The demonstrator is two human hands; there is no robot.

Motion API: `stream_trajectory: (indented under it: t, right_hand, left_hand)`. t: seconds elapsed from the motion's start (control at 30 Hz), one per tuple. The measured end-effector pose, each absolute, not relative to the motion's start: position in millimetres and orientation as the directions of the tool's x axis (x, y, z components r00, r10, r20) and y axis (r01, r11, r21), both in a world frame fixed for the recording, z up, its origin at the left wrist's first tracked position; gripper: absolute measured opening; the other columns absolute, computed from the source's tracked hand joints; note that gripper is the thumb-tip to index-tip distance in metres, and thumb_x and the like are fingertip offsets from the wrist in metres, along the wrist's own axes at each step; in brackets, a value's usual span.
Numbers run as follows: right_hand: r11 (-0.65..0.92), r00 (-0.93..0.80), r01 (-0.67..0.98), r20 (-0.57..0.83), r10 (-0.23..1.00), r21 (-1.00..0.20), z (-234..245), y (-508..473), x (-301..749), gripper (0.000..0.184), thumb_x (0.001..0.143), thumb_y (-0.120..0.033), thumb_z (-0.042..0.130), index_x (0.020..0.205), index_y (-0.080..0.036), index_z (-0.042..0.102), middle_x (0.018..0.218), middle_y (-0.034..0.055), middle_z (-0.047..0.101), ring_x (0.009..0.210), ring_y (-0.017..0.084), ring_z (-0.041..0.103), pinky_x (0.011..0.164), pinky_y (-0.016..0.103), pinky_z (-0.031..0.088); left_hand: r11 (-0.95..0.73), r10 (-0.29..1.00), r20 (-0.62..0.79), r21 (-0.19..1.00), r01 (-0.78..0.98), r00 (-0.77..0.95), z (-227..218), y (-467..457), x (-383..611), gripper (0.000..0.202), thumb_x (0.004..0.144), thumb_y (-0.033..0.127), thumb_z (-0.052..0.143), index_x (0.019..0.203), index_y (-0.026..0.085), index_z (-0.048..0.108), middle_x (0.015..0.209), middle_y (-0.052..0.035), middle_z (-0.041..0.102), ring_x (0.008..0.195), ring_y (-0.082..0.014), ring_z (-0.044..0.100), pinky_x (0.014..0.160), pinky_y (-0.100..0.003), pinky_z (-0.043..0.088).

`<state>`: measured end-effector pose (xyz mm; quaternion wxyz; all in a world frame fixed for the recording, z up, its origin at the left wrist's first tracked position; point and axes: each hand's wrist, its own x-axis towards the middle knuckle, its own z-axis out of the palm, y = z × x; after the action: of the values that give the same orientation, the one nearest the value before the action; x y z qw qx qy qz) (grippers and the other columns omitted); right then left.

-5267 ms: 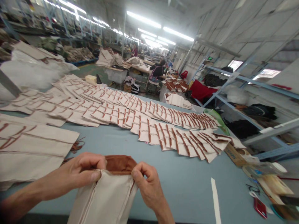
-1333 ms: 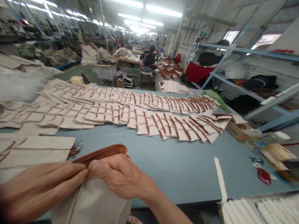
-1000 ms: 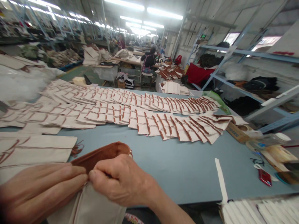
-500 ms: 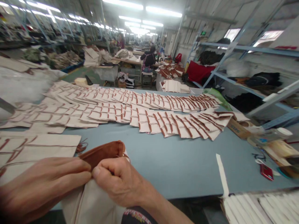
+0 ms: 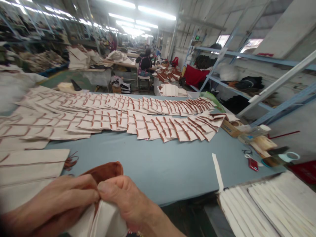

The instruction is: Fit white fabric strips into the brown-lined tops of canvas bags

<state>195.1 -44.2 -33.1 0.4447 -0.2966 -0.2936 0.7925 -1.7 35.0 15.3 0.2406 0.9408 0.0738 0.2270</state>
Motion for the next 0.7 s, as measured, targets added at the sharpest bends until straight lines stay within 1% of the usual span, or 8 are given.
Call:
stream_trajectory:
  t: [0.07,0.17,0.27,0.37,0.47,0.53,0.6,0.7]
  right_hand:
    - [-0.398,-0.410,-0.533,-0.183,0.894,-0.747,-31,-48,199,0.072,0.074,-0.083,0.090,0.065,-0.021,0.054,0.052,-0.0097,0.043,0.042,0.005,0.028,0.040,0.023,0.021]
    - [-0.343,-0.364,-0.490,-0.169,0.916,-0.802,-22,-51,205,0.072,0.075,-0.083,0.089,0.067,-0.021,0.052,0.054,-0.0108,0.041,0.044,0.004,0.027,0.042,0.022,0.020]
    - [-0.290,-0.359,-0.350,-0.158,0.920,-0.891,-10,-52,211,0.073,0.080,-0.086,0.084,0.069,-0.021,0.052,0.057,-0.0103,0.042,0.048,0.004,0.028,0.045,0.022,0.022]
    - [-0.213,-0.371,-0.219,-0.120,0.921,-0.952,0,-53,215,0.070,0.088,-0.084,0.076,0.071,-0.021,0.053,0.062,-0.0086,0.043,0.053,0.006,0.031,0.048,0.022,0.025]
    - [-0.073,-0.324,-0.131,-0.027,0.946,-0.989,3,-56,213,0.054,0.096,-0.064,0.073,0.071,-0.021,0.053,0.064,-0.0069,0.045,0.056,0.007,0.033,0.050,0.022,0.025]
    - [0.026,-0.268,-0.091,0.050,0.962,-0.996,3,-57,209,0.041,0.095,-0.047,0.069,0.069,-0.021,0.051,0.061,-0.0072,0.043,0.055,0.008,0.032,0.049,0.023,0.024]
    - [0.084,-0.229,-0.074,0.099,0.968,-0.994,3,-56,204,0.032,0.089,-0.039,0.063,0.066,-0.022,0.049,0.057,-0.0081,0.038,0.053,0.008,0.029,0.048,0.024,0.022]
    - [0.118,-0.206,-0.052,0.126,0.970,-0.992,4,-52,196,0.024,0.083,-0.035,0.058,0.064,-0.023,0.049,0.054,-0.0080,0.037,0.050,0.008,0.028,0.046,0.024,0.021]
  left_hand:
    - [-0.847,0.254,0.461,0.530,-0.034,0.850,20,32,6,0.035,0.101,0.002,0.042,0.117,0.030,0.057,0.081,0.0061,0.070,0.069,-0.0115,0.067,0.066,-0.020,0.048]
    - [-0.866,0.326,0.499,0.499,0.040,0.803,25,29,9,0.031,0.099,0.006,0.049,0.114,0.031,0.058,0.078,0.0106,0.071,0.061,-0.0081,0.066,0.063,-0.017,0.048]
    - [-0.879,0.367,0.497,0.461,0.119,0.786,30,25,3,0.037,0.091,0.008,0.053,0.117,0.032,0.058,0.086,0.0117,0.075,0.067,-0.0076,0.072,0.067,-0.015,0.049]
    - [-0.873,0.398,0.479,0.459,0.163,0.782,35,22,-6,0.034,0.092,0.010,0.052,0.116,0.033,0.059,0.088,0.0116,0.075,0.071,-0.0087,0.073,0.070,-0.015,0.049]
    - [-0.822,0.467,0.431,0.533,0.199,0.772,35,21,-9,0.020,0.102,0.014,0.052,0.108,0.032,0.060,0.082,0.0119,0.069,0.067,-0.0078,0.067,0.066,-0.015,0.047]
    - [-0.775,0.515,0.394,0.593,0.218,0.761,30,23,-10,0.016,0.108,0.018,0.052,0.099,0.028,0.060,0.078,0.0110,0.064,0.063,-0.0081,0.060,0.061,-0.016,0.044]
    - [-0.733,0.541,0.367,0.647,0.211,0.756,22,27,-9,0.024,0.111,0.021,0.051,0.088,0.025,0.057,0.073,0.0100,0.057,0.059,-0.0088,0.052,0.057,-0.020,0.039]
    - [-0.630,0.543,0.280,0.759,0.164,0.792,9,32,-8,0.037,0.110,0.029,0.053,0.074,0.022,0.046,0.067,0.0086,0.044,0.058,-0.0106,0.041,0.055,-0.026,0.031]
